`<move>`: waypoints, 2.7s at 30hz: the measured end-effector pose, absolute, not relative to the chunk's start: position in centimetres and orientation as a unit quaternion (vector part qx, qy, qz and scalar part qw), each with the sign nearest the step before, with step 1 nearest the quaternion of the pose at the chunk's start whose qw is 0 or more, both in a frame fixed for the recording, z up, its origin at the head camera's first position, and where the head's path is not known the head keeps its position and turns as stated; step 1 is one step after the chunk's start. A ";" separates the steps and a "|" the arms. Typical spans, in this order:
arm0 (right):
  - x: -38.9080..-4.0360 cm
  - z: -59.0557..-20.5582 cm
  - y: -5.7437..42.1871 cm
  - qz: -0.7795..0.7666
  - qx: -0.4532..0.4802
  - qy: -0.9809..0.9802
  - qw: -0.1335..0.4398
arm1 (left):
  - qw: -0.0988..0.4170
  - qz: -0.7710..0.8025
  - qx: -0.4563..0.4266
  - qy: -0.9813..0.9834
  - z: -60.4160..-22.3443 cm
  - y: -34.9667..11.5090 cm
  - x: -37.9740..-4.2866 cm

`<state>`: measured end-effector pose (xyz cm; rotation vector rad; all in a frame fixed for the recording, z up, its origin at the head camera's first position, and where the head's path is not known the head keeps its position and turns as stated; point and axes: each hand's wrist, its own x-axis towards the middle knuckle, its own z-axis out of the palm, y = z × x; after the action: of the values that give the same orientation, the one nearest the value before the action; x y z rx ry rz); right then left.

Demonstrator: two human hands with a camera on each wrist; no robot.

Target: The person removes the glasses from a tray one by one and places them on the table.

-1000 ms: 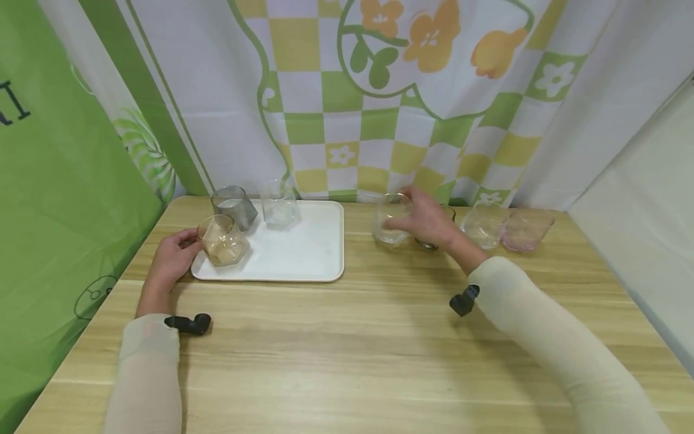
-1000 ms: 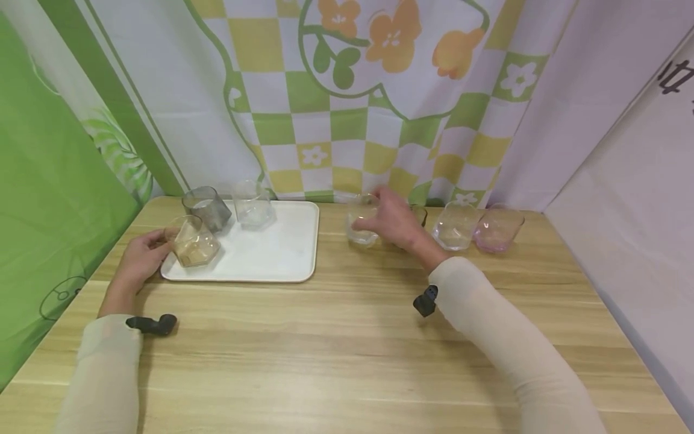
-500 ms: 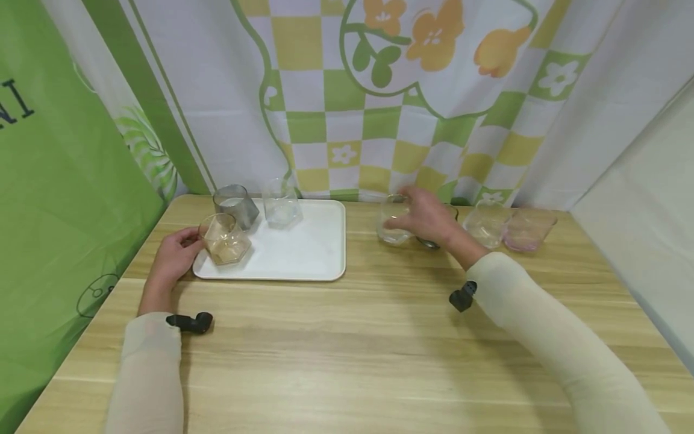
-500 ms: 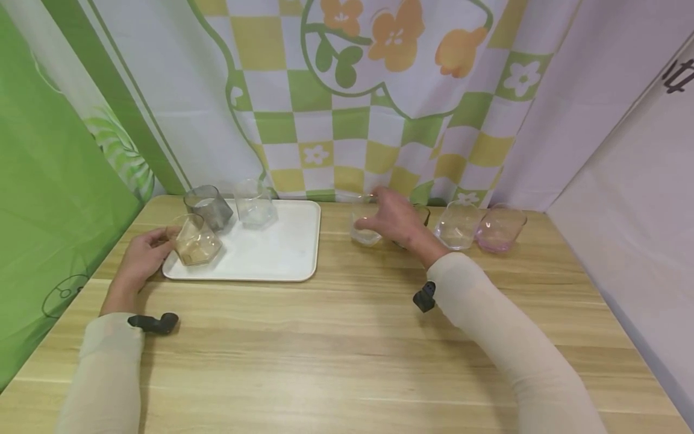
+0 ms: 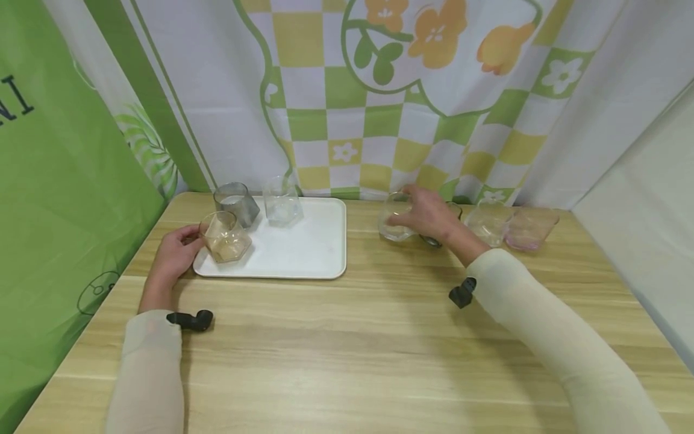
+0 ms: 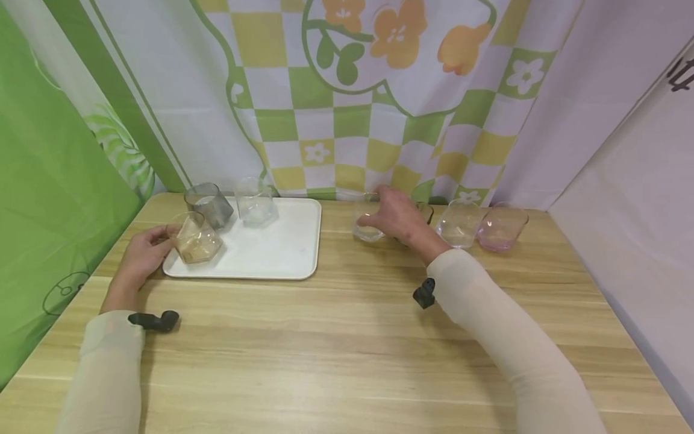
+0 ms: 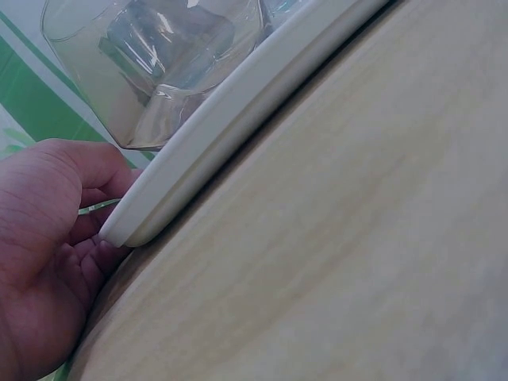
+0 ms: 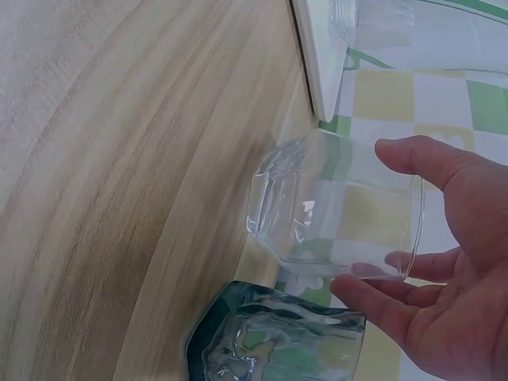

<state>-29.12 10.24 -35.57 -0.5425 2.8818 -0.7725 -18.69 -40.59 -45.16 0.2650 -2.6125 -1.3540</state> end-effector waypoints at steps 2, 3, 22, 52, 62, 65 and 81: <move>-29.1 -35.5 10.2 -0.254 -0.176 0.949 0.056 | 0.092 -0.456 0.091 -0.881 -45.2 -40.6 -18.8; -29.1 -35.5 10.2 -0.254 -0.174 0.950 0.058 | 0.091 -0.456 0.093 -0.880 -45.2 -40.6 -18.8; -28.8 -35.4 9.7 -0.244 -0.168 0.952 0.078 | 0.089 -0.461 0.096 -0.878 -45.0 -40.7 -18.8; -27.4 -35.5 5.6 -0.269 -0.272 0.919 -0.097 | 0.096 -0.456 0.094 -0.880 -45.0 -40.4 -18.9; -27.3 -36.6 2.0 -0.296 -0.288 0.909 -0.062 | 0.095 -0.465 0.094 -0.875 -45.1 -40.6 -18.8; -27.4 -36.9 0.5 -0.312 -0.292 0.903 -0.049 | 0.096 -0.462 0.096 -0.876 -45.1 -40.6 -18.8; -28.2 -37.9 -6.1 -0.423 -0.281 0.861 0.040 | 0.095 -0.475 0.088 -0.871 -45.0 -40.6 -18.7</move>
<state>-28.20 -6.06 -37.87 -0.8593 2.6364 -1.2959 -18.72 -40.64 -44.97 0.2620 -2.5812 -1.4072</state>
